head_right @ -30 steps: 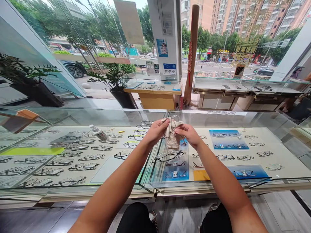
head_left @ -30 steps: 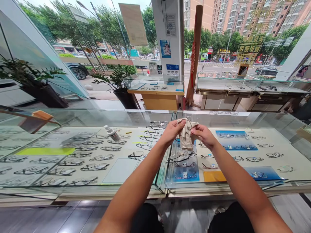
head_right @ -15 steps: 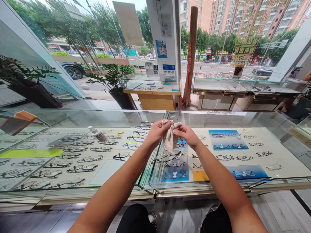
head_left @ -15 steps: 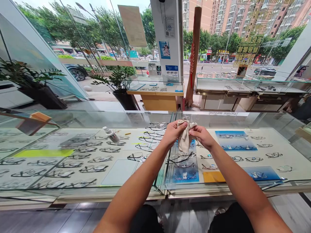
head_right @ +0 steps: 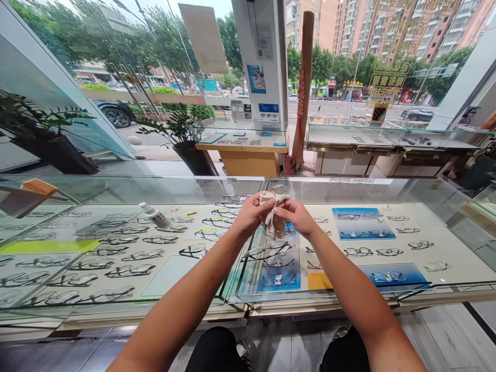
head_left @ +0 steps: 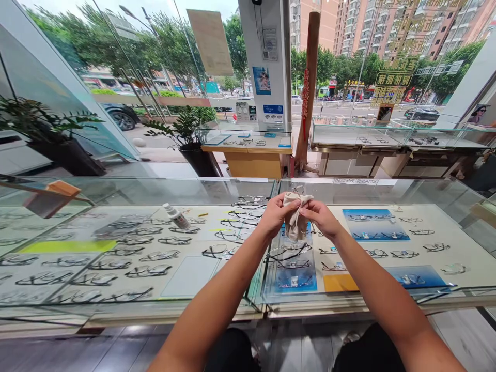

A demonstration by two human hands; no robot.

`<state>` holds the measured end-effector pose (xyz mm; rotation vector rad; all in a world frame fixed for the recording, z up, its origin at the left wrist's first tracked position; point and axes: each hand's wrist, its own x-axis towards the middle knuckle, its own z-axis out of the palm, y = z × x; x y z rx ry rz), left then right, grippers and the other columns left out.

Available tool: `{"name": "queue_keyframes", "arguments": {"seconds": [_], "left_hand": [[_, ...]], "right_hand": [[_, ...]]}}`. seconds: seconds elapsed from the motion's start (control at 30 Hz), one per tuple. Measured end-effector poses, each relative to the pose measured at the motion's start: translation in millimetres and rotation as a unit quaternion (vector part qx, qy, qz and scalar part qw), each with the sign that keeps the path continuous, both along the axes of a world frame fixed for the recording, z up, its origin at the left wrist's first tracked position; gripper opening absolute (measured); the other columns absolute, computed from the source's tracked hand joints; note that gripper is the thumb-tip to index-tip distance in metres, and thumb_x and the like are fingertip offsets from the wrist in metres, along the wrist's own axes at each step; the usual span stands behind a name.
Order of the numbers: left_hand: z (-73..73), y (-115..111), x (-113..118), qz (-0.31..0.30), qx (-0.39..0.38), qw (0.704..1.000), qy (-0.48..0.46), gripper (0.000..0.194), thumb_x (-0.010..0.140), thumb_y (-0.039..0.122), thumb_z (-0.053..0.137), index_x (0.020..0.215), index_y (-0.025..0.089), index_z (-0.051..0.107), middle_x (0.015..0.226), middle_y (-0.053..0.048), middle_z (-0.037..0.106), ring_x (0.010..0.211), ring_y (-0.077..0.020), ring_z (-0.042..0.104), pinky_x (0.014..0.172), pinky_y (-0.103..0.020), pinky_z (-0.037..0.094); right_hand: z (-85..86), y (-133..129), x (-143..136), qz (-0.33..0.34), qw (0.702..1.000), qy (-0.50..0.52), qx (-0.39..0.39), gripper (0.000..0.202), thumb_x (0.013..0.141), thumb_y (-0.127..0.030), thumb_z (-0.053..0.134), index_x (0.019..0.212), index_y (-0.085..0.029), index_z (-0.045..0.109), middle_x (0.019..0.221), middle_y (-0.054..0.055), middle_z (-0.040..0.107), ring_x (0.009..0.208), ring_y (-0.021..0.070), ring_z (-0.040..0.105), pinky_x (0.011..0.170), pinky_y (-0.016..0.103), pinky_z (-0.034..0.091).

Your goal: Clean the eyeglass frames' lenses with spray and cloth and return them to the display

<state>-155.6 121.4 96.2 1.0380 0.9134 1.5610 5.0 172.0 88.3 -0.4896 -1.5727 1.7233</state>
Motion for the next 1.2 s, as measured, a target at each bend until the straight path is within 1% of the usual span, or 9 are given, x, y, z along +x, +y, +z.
{"name": "queue_keyframes", "arguments": {"seconds": [0.13, 0.23, 0.33, 0.4, 0.63, 0.8, 0.93, 1.03, 1.2], "left_hand": [[-1.3, 3.8, -4.3, -0.006, -0.011, 1.000, -0.005, 0.060, 0.061, 0.063, 0.097, 0.088, 0.013, 0.076, 0.073, -0.002, 0.073, 0.062, -0.0132, 0.062, 0.063, -0.026, 0.048], [-2.2, 5.6, -5.6, -0.037, -0.017, 0.999, -0.023, 0.067, 0.065, 0.070, 0.093, 0.094, 0.012, 0.077, 0.076, -0.005, 0.075, 0.067, -0.0160, 0.065, 0.066, -0.028, 0.050], [-3.5, 4.5, -4.0, -0.056, -0.013, 0.998, -0.037, 0.067, 0.062, 0.059, 0.099, 0.106, 0.013, 0.077, 0.086, -0.006, 0.078, 0.074, -0.0163, 0.068, 0.073, -0.028, 0.053], [-4.4, 3.0, -2.0, -0.046, -0.001, 0.998, -0.038, 0.067, 0.059, 0.050, 0.102, 0.110, 0.015, 0.077, 0.091, -0.006, 0.079, 0.077, -0.0167, 0.070, 0.078, -0.029, 0.054], [-5.9, 1.3, 1.3, 0.022, -0.007, 1.000, -0.013, 0.056, 0.055, 0.054, 0.101, 0.079, 0.014, 0.071, 0.070, 0.001, 0.069, 0.059, -0.0103, 0.057, 0.061, -0.024, 0.045], [-4.7, 2.5, 2.9, 0.042, -0.010, 0.998, -0.034, 0.060, 0.056, 0.062, 0.099, 0.077, 0.014, 0.070, 0.065, 0.002, 0.068, 0.055, -0.0087, 0.055, 0.057, -0.022, 0.043], [-2.6, 3.2, 3.1, 0.025, -0.003, 0.998, -0.050, 0.061, 0.061, 0.067, 0.096, 0.079, 0.013, 0.072, 0.067, -0.001, 0.071, 0.056, -0.0104, 0.058, 0.057, -0.023, 0.045], [-1.8, 4.2, 0.7, 0.003, 0.005, 0.998, -0.057, 0.061, 0.063, 0.066, 0.095, 0.084, 0.013, 0.076, 0.071, -0.003, 0.074, 0.060, -0.0130, 0.063, 0.060, -0.025, 0.048], [-2.5, 7.2, -3.8, -0.012, 0.023, 0.997, -0.067, 0.061, 0.066, 0.056, 0.097, 0.108, 0.015, 0.079, 0.086, -0.005, 0.078, 0.078, -0.0171, 0.070, 0.073, -0.027, 0.053]], "right_hand": [[-0.1, -0.5, -1.4, 0.010, 1.000, -0.014, 0.010, 0.058, 0.060, -0.070, 0.094, 0.073, -0.020, 0.068, 0.073, -0.001, 0.068, 0.072, 0.0145, 0.059, 0.077, 0.033, 0.049], [0.3, -1.2, -3.1, -0.015, 1.000, 0.000, -0.003, 0.059, 0.056, -0.071, 0.095, 0.072, -0.021, 0.067, 0.071, -0.003, 0.066, 0.070, 0.0136, 0.056, 0.075, 0.032, 0.048], [0.2, -1.3, -3.5, -0.022, 0.999, 0.023, -0.025, 0.057, 0.057, -0.068, 0.096, 0.073, -0.021, 0.068, 0.073, -0.002, 0.067, 0.071, 0.0138, 0.058, 0.076, 0.031, 0.048], [-1.0, -1.2, -3.3, -0.018, 0.999, 0.030, -0.033, 0.056, 0.058, -0.067, 0.096, 0.074, -0.021, 0.068, 0.075, -0.002, 0.068, 0.074, 0.0146, 0.060, 0.079, 0.032, 0.049], [-5.7, -3.3, -5.3, 0.006, 1.000, -0.001, 0.009, 0.051, 0.067, -0.064, 0.092, 0.081, -0.020, 0.069, 0.079, -0.001, 0.066, 0.078, 0.0154, 0.058, 0.084, 0.034, 0.049], [-3.7, -5.5, -6.8, 0.024, 1.000, -0.001, 0.014, 0.051, 0.067, -0.062, 0.093, 0.079, -0.020, 0.066, 0.077, -0.002, 0.063, 0.077, 0.0151, 0.057, 0.084, 0.034, 0.049], [-3.0, -3.6, -6.7, 0.015, 1.000, 0.005, 0.016, 0.054, 0.065, -0.064, 0.093, 0.078, -0.020, 0.065, 0.076, -0.002, 0.064, 0.076, 0.0147, 0.056, 0.081, 0.033, 0.049], [-1.4, -1.1, -5.2, -0.004, 1.000, 0.013, 0.023, 0.055, 0.065, -0.066, 0.093, 0.076, -0.020, 0.064, 0.074, -0.003, 0.062, 0.072, 0.0133, 0.054, 0.077, 0.031, 0.046], [4.2, 1.3, -1.0, -0.030, 0.999, 0.035, 0.020, 0.057, 0.066, -0.069, 0.091, 0.073, -0.021, 0.061, 0.069, -0.005, 0.056, 0.065, 0.0108, 0.045, 0.065, 0.027, 0.036]]}}
